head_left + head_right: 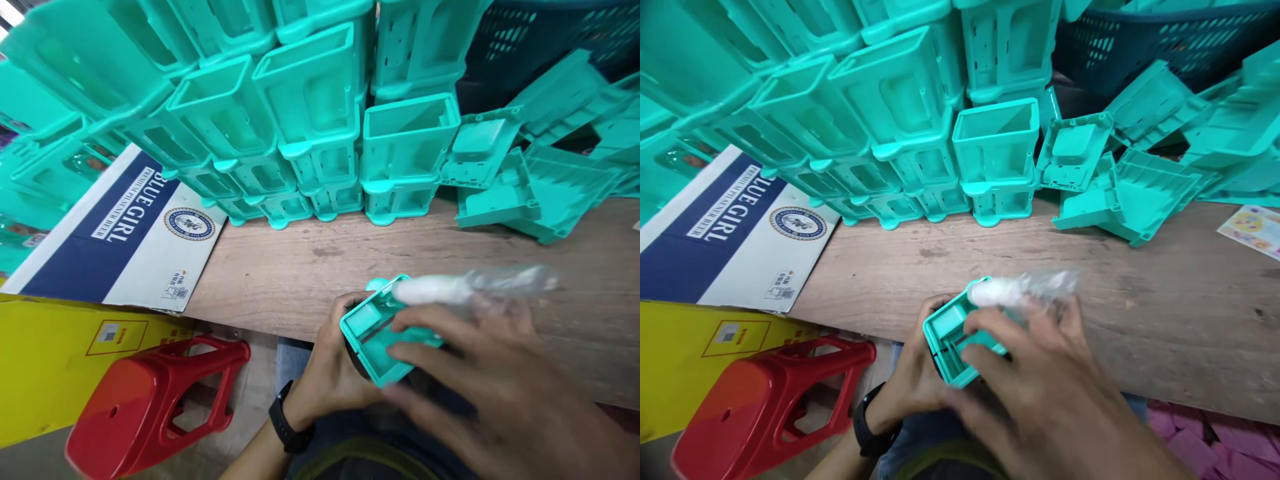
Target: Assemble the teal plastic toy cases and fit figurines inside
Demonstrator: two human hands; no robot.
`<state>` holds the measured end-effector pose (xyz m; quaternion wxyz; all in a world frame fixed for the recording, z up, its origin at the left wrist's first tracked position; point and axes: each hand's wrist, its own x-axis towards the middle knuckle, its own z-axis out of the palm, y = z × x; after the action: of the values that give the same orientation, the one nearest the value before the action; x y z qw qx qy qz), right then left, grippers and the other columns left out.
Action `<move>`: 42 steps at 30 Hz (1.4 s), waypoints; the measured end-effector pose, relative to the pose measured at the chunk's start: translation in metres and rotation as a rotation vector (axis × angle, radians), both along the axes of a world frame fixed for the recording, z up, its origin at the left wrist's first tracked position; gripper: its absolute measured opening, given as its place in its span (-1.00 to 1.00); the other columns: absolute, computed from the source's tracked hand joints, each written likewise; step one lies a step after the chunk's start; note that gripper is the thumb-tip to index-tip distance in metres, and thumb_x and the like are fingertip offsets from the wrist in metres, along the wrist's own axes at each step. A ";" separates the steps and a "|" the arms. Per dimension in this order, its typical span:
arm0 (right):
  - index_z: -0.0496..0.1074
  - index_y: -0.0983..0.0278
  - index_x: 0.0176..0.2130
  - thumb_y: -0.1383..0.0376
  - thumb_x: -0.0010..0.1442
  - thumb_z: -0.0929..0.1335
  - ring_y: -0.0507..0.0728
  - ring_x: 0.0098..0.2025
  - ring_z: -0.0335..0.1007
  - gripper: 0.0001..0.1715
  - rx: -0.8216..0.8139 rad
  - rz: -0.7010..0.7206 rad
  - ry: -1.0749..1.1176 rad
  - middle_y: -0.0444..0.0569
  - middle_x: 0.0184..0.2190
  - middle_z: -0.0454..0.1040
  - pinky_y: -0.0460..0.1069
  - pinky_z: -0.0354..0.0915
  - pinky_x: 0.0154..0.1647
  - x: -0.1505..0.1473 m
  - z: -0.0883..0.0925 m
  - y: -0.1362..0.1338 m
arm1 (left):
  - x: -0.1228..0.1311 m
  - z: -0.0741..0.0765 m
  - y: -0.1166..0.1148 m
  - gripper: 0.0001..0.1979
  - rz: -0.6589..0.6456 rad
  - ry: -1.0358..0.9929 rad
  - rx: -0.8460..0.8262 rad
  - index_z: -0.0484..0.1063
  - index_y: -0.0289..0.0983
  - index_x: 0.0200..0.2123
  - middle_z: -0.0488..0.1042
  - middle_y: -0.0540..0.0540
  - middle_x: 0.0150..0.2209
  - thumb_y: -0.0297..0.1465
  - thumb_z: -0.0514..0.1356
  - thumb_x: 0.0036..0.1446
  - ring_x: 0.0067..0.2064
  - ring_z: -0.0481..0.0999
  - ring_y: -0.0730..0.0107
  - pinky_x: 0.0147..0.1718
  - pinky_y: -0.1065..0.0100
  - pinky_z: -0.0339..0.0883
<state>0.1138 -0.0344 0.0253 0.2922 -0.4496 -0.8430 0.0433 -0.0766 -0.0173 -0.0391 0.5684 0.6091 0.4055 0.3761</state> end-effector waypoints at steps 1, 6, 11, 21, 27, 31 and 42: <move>0.57 0.13 -0.19 0.05 0.48 0.24 0.32 -0.14 0.55 -0.60 0.008 0.037 -0.075 -0.01 -0.17 0.62 0.31 0.34 0.00 0.000 0.001 -0.005 | 0.001 -0.001 0.000 -0.11 0.012 -0.006 -0.003 0.22 -0.15 0.16 0.54 -0.15 0.06 -0.30 0.53 -0.25 0.03 0.60 -0.02 0.09 -0.02 0.51; 0.52 0.25 -0.11 0.27 0.41 0.28 0.25 -0.09 0.55 -0.77 -0.044 0.119 -0.122 0.00 -0.18 0.65 0.26 0.27 0.18 -0.009 -0.008 -0.013 | -0.001 -0.009 0.000 -0.14 0.017 -0.010 0.022 0.25 -0.10 0.19 0.52 -0.15 0.11 -0.28 0.52 -0.19 0.09 0.57 -0.07 0.13 -0.08 0.50; 0.47 0.21 -0.30 0.33 0.21 0.40 0.24 -0.12 0.57 -0.98 -0.182 0.124 -0.131 -0.03 -0.11 0.67 0.22 0.33 0.08 -0.020 -0.012 -0.008 | -0.006 -0.012 0.000 -0.14 -0.011 0.018 0.053 0.25 -0.11 0.23 0.49 -0.16 0.16 -0.29 0.50 -0.15 0.13 0.55 -0.06 0.16 -0.04 0.48; 0.55 0.15 -0.29 0.19 0.42 0.35 0.13 -0.29 0.60 -0.75 -0.109 0.146 -0.003 -0.18 -0.34 0.67 0.05 0.43 -0.06 -0.008 0.008 0.002 | -0.008 0.001 0.004 -0.21 -0.019 0.097 0.140 0.28 -0.18 0.18 0.52 -0.17 0.13 -0.24 0.50 -0.11 0.10 0.57 -0.02 0.14 0.05 0.46; 0.50 0.16 0.17 -0.15 0.44 0.23 0.28 0.02 0.60 -0.39 -0.231 -0.298 0.621 0.03 0.06 0.63 0.17 0.45 0.07 0.014 -0.022 0.023 | -0.006 0.001 0.004 -0.04 -0.048 0.121 0.120 0.21 -0.13 0.23 0.52 -0.12 0.11 -0.40 0.55 -0.25 0.06 0.58 0.01 0.10 0.07 0.48; 0.53 0.21 0.10 -0.40 0.33 0.08 0.41 -0.03 0.64 -0.05 -0.726 -0.085 1.141 0.14 0.04 0.64 0.25 0.56 -0.13 0.001 -0.061 0.026 | -0.005 0.000 0.004 -0.04 -0.047 0.098 0.163 0.15 -0.11 0.22 0.50 -0.09 0.13 -0.44 0.55 -0.22 0.11 0.56 0.05 0.05 0.16 0.48; 0.60 0.21 -0.14 -0.30 0.36 0.16 0.27 -0.23 0.64 -0.22 -0.537 -0.355 1.155 0.01 -0.27 0.69 0.06 0.47 -0.31 -0.014 -0.065 0.017 | -0.005 -0.001 0.005 -0.07 -0.019 0.109 0.197 0.24 -0.14 0.19 0.53 -0.10 0.12 -0.42 0.54 -0.28 0.08 0.59 0.02 0.04 0.13 0.48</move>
<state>0.0998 -0.0177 -0.0394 0.5778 -0.5434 -0.4235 0.4375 -0.0819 -0.0125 -0.0401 0.4863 0.6855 0.3911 0.3750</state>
